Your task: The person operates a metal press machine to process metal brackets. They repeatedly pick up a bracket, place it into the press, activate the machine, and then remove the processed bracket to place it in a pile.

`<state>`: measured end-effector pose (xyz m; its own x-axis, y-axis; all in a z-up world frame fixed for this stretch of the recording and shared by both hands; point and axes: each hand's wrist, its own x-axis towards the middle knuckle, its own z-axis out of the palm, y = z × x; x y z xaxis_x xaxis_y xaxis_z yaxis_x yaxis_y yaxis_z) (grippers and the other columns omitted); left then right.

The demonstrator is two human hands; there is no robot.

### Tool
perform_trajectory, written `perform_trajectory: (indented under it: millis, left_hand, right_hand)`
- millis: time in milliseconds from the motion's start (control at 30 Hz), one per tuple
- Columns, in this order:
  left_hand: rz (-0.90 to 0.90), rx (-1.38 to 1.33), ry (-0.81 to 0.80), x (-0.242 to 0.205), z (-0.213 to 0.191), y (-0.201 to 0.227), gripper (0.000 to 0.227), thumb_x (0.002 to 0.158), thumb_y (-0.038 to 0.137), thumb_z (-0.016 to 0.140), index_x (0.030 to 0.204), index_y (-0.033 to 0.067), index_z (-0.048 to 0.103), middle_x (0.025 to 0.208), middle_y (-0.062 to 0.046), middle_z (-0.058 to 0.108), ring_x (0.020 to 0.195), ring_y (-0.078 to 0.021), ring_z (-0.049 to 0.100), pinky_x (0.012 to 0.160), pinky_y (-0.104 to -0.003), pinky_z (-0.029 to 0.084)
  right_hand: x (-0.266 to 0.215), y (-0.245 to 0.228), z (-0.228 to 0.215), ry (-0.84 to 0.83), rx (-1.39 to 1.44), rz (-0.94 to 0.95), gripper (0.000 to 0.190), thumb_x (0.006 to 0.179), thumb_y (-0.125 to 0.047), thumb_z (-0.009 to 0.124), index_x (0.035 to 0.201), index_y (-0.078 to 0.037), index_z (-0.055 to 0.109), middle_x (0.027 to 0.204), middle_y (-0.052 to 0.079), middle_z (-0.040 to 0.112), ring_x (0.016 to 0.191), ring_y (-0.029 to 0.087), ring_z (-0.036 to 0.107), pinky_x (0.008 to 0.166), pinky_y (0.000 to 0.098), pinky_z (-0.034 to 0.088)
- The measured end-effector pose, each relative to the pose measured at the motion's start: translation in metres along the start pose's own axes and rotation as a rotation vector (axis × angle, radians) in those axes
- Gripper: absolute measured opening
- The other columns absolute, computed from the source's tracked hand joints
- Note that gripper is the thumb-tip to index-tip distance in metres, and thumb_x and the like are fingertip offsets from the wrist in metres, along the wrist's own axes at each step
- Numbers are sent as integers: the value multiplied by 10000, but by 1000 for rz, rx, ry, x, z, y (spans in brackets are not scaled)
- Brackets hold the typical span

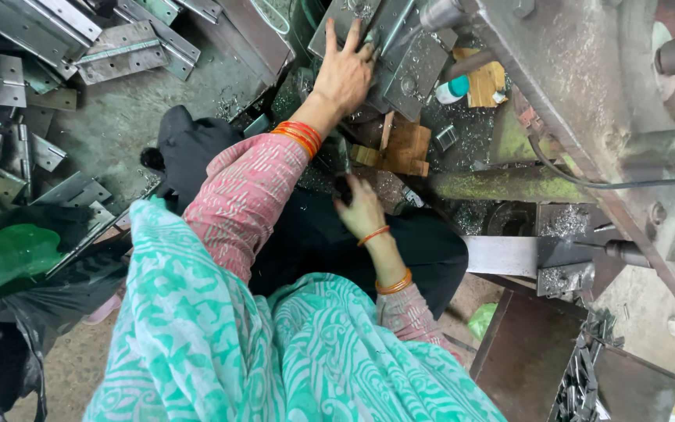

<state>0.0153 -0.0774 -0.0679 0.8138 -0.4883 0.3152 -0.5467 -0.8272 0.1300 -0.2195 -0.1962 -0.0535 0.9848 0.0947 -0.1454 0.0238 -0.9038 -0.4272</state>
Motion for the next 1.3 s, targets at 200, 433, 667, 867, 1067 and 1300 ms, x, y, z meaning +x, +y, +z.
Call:
perform_trajectory:
  millis: [200, 433, 667, 867, 1067, 1300]
  left_hand:
    - [-57, -2, 42, 30, 4, 1, 492, 962, 235, 491, 1415, 91, 622, 1498, -84, 542, 1530, -421, 167, 1109, -816, 36]
    - [-69, -72, 109, 37, 16, -9, 510, 983, 192, 497, 1463, 62, 611, 1460, -85, 573, 1538, -409, 196, 1137, -803, 30]
    - [-36, -28, 158, 42, 13, -10, 478, 943, 199, 506, 1375, 69, 666, 1412, -72, 607, 1517, -382, 232, 1126, -793, 37]
    - [22, 64, 55, 18, -11, -2, 382, 943, 234, 537, 1217, 74, 750, 1316, -87, 653, 1512, -385, 284, 1140, -776, 57]
    - [67, 76, -145, -46, -54, 12, 290, 972, 232, 581, 1119, 86, 784, 1235, -123, 676, 1460, -407, 378, 1191, -744, 154]
    - [102, 212, 54, -71, -66, 8, 431, 787, 265, 648, 1166, 83, 742, 1288, -120, 607, 1369, -373, 413, 1093, -689, 245]
  right_hand:
    - [20, -3, -38, -11, -72, -39, 507, 903, -282, 747, 1353, -98, 602, 1219, 210, 683, 1123, 420, 671, 965, 479, 544]
    - [-16, 15, 66, 188, 97, 40, 556, 825, -260, 755, 1356, -218, 596, 1252, 174, 621, 1044, 426, 677, 840, 506, 584]
    - [-8, 19, 50, 35, 9, 71, 577, 835, -255, 753, 1370, -165, 554, 1268, 228, 589, 1057, 454, 653, 855, 516, 562]
    - [10, -1, -23, -27, -26, -18, 530, 868, -286, 741, 1334, -84, 589, 1154, 242, 681, 1084, 436, 661, 927, 490, 540]
    - [18, -27, -43, -44, 10, -12, 480, 852, -275, 728, 1276, -67, 637, 1124, 267, 704, 1070, 438, 667, 915, 486, 535]
    - [18, -22, -38, -45, 9, 2, 467, 840, -284, 741, 1249, -73, 662, 1095, 262, 717, 1046, 439, 684, 899, 486, 541]
